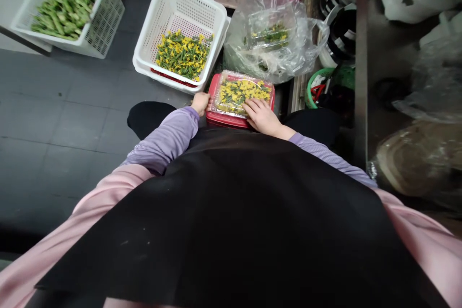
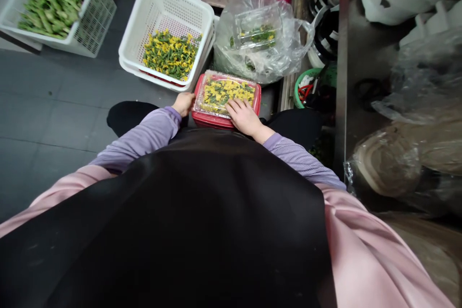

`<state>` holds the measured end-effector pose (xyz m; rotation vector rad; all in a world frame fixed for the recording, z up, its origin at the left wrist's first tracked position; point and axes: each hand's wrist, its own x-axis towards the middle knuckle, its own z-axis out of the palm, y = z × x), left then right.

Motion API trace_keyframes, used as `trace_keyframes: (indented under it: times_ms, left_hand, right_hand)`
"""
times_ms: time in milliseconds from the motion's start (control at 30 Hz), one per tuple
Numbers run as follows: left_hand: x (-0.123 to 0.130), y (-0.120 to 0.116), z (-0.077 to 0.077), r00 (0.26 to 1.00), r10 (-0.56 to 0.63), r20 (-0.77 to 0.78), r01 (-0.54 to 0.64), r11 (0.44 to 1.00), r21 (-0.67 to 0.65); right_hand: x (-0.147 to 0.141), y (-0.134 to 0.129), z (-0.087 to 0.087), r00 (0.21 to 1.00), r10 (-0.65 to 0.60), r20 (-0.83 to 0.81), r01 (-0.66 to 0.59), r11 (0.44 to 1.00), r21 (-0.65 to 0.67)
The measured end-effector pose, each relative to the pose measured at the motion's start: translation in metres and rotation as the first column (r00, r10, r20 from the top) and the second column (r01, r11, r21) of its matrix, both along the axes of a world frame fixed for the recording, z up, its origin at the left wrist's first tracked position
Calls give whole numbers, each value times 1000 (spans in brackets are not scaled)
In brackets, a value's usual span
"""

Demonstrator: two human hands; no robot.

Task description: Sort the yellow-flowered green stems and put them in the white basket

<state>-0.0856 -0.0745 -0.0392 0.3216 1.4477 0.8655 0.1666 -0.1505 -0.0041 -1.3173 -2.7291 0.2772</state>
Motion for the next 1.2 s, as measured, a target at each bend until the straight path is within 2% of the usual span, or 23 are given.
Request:
trace_keyframes:
  times_ms: [100, 200, 267, 367, 567, 733, 967, 1200]
  left_hand:
    - [-5, -25, 6, 995, -87, -50, 83, 992, -93]
    - [-4, -52, 11, 993, -72, 98, 86, 984, -154]
    - [0, -66, 12, 980, -93, 174, 117, 984, -133]
    - [8, -76, 10, 955, -222, 197, 234, 971, -44]
    - [29, -76, 10, 932, -337, 135, 335, 942, 31]
    - [40, -76, 10, 907, -400, 132, 398, 916, 48]
    - [41, -74, 7, 908, -410, 91, 406, 912, 60]
    - [40, -73, 8, 878, -471, 81, 470, 882, 33]
  right_hand:
    - [-2, 2, 5, 999, 30, 17, -30, 999, -19]
    - [-2, 4, 9, 997, 61, 47, -61, 998, -2]
    - [-1, 5, 11, 994, 83, 73, -84, 996, 19]
    - [-3, 7, 10, 987, 112, 118, -118, 992, 43]
    - [-22, -3, 0, 980, 5, 198, -28, 993, 113]
    - [-35, -6, -3, 959, -26, 283, 2, 996, 85]
    - [-46, -3, 7, 934, -84, 347, 70, 996, 54]
    - [-56, -6, 18, 922, -100, 374, 116, 993, -21]
